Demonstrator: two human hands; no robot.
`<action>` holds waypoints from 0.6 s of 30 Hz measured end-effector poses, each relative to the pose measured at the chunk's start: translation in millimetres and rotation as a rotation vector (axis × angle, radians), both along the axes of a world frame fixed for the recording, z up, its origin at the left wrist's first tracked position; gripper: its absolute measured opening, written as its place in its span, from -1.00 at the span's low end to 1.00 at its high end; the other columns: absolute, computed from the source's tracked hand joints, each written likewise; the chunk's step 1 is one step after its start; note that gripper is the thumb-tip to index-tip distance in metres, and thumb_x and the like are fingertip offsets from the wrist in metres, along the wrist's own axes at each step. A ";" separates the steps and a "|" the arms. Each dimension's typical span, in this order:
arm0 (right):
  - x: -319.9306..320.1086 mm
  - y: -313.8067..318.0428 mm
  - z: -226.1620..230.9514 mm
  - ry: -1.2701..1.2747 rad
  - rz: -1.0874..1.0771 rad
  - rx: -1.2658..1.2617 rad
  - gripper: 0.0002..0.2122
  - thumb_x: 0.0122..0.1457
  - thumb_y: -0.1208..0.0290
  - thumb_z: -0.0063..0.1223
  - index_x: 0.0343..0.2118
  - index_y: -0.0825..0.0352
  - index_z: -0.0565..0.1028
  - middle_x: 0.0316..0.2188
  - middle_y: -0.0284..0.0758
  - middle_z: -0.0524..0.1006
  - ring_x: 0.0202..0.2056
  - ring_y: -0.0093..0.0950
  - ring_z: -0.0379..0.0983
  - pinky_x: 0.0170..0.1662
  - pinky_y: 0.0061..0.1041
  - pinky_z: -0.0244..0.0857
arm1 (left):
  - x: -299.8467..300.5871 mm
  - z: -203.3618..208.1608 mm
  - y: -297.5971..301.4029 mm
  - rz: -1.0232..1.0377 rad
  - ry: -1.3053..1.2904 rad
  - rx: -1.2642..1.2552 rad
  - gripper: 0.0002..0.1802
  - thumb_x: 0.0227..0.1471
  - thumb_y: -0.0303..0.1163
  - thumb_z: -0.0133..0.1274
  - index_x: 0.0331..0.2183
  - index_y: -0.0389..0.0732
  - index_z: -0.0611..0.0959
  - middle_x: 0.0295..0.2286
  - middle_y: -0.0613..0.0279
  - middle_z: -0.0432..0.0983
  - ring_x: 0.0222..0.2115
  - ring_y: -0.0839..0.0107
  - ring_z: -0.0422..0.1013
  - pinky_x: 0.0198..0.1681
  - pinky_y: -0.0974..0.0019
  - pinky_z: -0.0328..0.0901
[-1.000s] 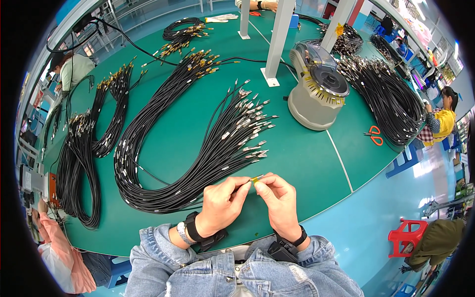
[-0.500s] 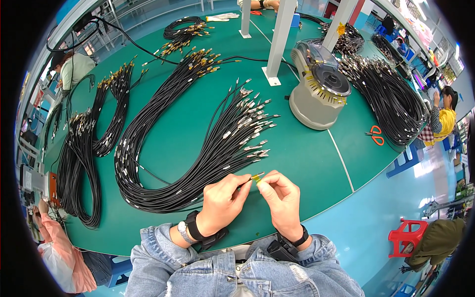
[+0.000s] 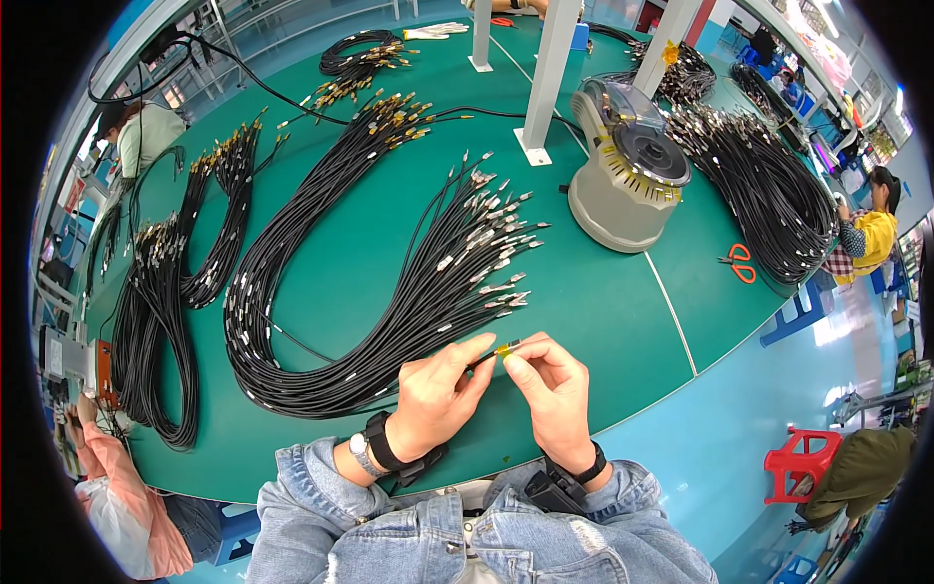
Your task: The person gathers a bundle of cables, picks up a single cable, and applies a piece of yellow tape to the connector by hand before setting it back down. They then repeat the process with another cable.
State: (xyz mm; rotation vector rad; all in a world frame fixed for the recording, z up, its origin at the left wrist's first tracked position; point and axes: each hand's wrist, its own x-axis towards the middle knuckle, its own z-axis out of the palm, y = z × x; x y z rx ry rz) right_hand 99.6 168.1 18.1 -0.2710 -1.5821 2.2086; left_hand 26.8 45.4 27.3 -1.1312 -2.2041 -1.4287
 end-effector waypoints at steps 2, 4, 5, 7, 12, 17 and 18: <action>0.5 0.0 -0.4 0.002 0.001 0.023 -0.94 0.09 0.58 0.07 -0.41 0.46 0.47 -0.40 -0.35 0.43 -0.33 -0.61 0.30 -0.21 -0.64 0.20 | 0.0 -1.3 1.3 -0.020 -0.003 0.013 -0.78 -0.16 -0.61 0.16 -0.34 -0.29 0.57 -0.61 0.22 0.50 -0.73 0.50 0.37 -0.70 0.48 0.23; 0.3 -1.1 0.4 0.003 -0.002 0.023 -0.94 0.09 0.58 0.07 -0.40 0.46 0.47 -0.40 -0.35 0.43 -0.33 -0.61 0.31 -0.21 -0.64 0.20 | -0.8 -2.2 2.0 -0.059 -0.005 0.041 -0.81 -0.12 -0.62 0.13 -0.34 -0.32 0.58 -0.64 0.21 0.51 -0.74 0.58 0.36 -0.69 0.55 0.21; 0.2 -1.8 1.0 0.004 -0.005 0.024 -0.94 0.09 0.57 0.07 -0.40 0.46 0.47 -0.40 -0.35 0.44 -0.33 -0.61 0.31 -0.20 -0.64 0.21 | 0.0 -2.3 1.6 -0.059 -0.005 0.040 -0.81 -0.12 -0.62 0.13 -0.34 -0.32 0.58 -0.64 0.21 0.51 -0.74 0.58 0.36 -0.69 0.55 0.21; -0.3 -2.5 1.1 0.005 -0.008 0.024 -0.93 0.09 0.57 0.07 -0.40 0.46 0.47 -0.40 -0.34 0.44 -0.32 -0.61 0.32 -0.20 -0.64 0.21 | 3.5 -2.3 -0.4 -0.068 -0.147 0.052 -0.87 -0.06 -0.60 0.09 -0.35 -0.32 0.58 -0.64 0.23 0.51 -0.73 0.59 0.36 -0.69 0.54 0.22; -0.7 -2.6 0.5 0.007 -0.003 0.001 -0.93 0.10 0.57 0.07 -0.40 0.47 0.47 -0.39 -0.33 0.45 -0.32 -0.60 0.34 -0.19 -0.64 0.22 | 7.8 2.0 -2.4 -0.090 -0.344 0.030 -0.93 -0.02 -0.55 0.07 -0.39 -0.31 0.57 -0.66 0.19 0.48 -0.71 0.49 0.41 -0.68 0.47 0.24; -1.3 -3.2 -1.5 0.003 -0.007 -0.006 -0.93 0.10 0.57 0.07 -0.39 0.47 0.47 -0.38 -0.32 0.45 -0.32 -0.60 0.35 -0.19 -0.63 0.22 | 6.9 3.1 -2.6 -0.113 -0.343 0.009 -0.94 0.05 -0.55 -0.01 -0.38 -0.31 0.54 -0.70 0.29 0.46 -0.76 0.61 0.34 -0.71 0.53 0.20; -1.1 -3.4 -2.0 0.005 -0.009 -0.003 -0.93 0.10 0.57 0.07 -0.39 0.47 0.47 -0.38 -0.32 0.45 -0.32 -0.60 0.35 -0.19 -0.63 0.23 | 6.7 1.9 -2.9 -0.115 -0.323 0.001 -0.94 0.06 -0.55 -0.02 -0.38 -0.31 0.54 -0.70 0.30 0.45 -0.77 0.61 0.34 -0.72 0.53 0.19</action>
